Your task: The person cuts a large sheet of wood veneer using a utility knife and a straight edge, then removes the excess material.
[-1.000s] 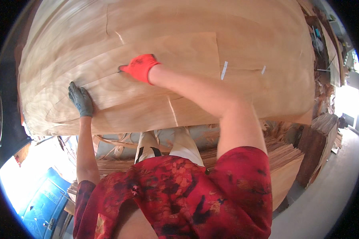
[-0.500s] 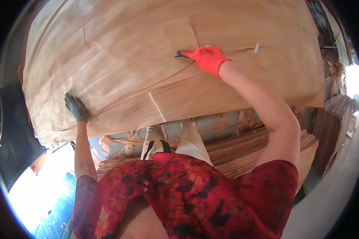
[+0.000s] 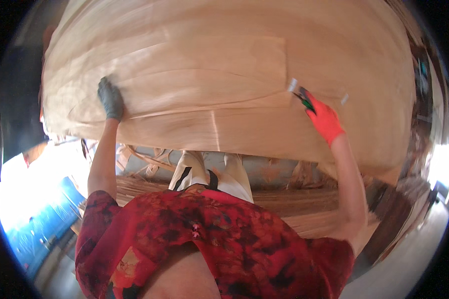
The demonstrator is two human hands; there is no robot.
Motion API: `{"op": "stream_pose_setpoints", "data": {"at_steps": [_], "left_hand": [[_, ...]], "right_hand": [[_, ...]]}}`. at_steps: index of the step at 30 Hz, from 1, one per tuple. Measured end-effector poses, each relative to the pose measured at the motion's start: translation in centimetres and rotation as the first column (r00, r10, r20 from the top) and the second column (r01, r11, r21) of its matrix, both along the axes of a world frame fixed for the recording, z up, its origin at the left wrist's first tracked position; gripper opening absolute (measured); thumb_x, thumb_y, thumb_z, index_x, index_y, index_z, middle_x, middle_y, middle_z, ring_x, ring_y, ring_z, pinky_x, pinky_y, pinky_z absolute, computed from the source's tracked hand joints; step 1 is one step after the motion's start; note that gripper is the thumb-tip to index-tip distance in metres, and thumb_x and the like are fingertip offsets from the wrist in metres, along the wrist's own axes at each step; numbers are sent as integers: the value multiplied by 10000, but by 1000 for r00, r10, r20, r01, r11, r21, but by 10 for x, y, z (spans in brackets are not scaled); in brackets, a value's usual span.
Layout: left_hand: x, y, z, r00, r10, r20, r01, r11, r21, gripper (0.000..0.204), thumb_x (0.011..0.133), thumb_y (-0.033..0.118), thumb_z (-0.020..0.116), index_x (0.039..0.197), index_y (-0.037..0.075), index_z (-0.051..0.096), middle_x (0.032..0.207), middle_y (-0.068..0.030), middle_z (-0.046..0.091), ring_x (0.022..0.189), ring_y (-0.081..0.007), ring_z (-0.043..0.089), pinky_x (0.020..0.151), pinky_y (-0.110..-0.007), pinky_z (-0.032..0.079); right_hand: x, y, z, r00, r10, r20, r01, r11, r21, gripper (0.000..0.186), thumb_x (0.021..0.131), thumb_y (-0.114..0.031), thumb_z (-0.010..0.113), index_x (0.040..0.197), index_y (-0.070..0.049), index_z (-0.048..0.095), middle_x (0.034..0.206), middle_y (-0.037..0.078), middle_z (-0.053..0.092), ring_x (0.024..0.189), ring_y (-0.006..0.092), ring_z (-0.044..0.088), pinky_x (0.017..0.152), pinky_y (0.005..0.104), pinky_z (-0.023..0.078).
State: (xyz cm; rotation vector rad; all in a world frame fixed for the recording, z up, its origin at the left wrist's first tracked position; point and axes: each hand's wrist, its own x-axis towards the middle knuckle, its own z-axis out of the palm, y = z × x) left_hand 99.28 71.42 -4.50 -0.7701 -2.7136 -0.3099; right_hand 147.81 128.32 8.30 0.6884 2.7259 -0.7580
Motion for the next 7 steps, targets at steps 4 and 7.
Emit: {"op": "stream_pose_setpoints", "data": {"at_steps": [4,7], "left_hand": [[20,11,5,1000,18,2,-18,993,120,547,1012,253,437,1489,-8,372,1542,-243,378,1466,-411,283,1220,-510,155],[22,9,2,998,46,54,-52,992,113,594,1005,280,481,1524,36,326,1561,-225,364,1475,-401,279,1224,-519,147]], "right_hand": [[-42,-83,53,957,-177,-231,128,969,-214,592,886,-142,650,1454,-198,491,1246,156,621,1123,358,608,946,417,499],[-95,-125,46,954,121,-274,-138,990,-42,633,862,-160,688,1458,-144,478,1336,151,579,1185,332,588,951,406,500]]}}
